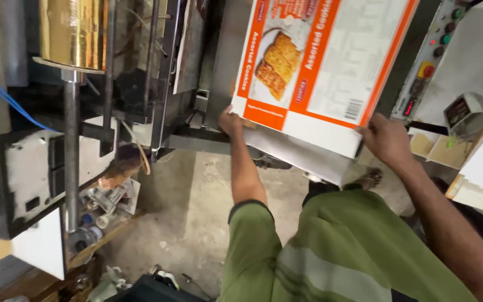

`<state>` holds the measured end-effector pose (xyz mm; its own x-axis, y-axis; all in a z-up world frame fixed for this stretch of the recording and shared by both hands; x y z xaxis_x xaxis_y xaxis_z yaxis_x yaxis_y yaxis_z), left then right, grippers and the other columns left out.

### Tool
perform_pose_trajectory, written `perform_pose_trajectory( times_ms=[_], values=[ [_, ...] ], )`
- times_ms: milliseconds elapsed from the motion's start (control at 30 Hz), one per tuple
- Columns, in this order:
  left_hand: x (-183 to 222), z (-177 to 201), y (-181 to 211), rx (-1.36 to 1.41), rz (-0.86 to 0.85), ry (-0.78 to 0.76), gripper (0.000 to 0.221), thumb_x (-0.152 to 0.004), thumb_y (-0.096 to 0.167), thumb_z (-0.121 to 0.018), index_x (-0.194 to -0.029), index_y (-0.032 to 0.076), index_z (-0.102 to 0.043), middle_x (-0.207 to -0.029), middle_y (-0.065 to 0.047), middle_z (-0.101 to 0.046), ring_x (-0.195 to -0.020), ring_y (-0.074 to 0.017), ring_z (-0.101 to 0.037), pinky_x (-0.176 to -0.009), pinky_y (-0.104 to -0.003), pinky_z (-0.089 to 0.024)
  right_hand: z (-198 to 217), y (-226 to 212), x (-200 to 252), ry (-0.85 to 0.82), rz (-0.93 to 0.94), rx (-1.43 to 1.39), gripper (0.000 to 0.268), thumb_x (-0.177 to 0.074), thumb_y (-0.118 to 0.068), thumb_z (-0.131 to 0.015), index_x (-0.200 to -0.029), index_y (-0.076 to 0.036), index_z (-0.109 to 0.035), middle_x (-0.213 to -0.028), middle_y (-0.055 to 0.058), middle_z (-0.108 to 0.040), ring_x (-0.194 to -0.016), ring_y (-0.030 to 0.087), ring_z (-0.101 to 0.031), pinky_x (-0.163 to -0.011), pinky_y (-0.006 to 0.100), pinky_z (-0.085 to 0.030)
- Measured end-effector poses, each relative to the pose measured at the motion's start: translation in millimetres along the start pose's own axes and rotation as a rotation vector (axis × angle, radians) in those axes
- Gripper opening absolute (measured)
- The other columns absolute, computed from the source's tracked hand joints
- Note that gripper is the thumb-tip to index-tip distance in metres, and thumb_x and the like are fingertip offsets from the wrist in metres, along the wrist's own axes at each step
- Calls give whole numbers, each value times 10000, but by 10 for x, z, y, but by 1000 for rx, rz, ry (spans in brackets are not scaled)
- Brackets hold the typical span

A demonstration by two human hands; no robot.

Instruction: The person picks up a printed sheet from a stack, feeds it into a machine for processing, and then places it onto a separate finished stack, repeating this action by hand for several sheets.

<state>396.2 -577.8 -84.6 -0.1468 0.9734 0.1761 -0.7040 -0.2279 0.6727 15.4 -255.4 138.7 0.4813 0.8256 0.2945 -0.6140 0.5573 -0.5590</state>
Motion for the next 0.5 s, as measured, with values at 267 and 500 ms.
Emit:
perform_pose_trajectory(
  times_ms=[267, 500],
  values=[
    [846, 1731, 2363, 229, -600, -357, 265, -1052, 142, -650, -1280, 17, -700, -1253, -108, -711, -1192, -209, -660, -1040, -330, -504, 735, -832, 543, -155, 174, -363, 461, -882, -232, -676, -1317, -86, -635, -1032, 133, -753, -894, 314, -747, -771, 435, -578],
    [3028, 1486, 3715, 564, -763, -362, 177, -1072, 35, -601, -1200, -11, -716, -1162, -128, -727, -1075, -184, -711, -960, -311, -606, 1182, 2704, 1823, 593, -226, 65, 623, -1019, -376, -764, -1436, 43, -567, -1297, 301, -652, -1178, 471, -622, -974, 512, -505]
  ],
)
Point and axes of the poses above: each hand's wrist, its own x-axis away from the middle knuckle, its own z-axis out of the back of the hand, y = z × x, the point moved 7 cm from there along -x, towards the middle knuckle
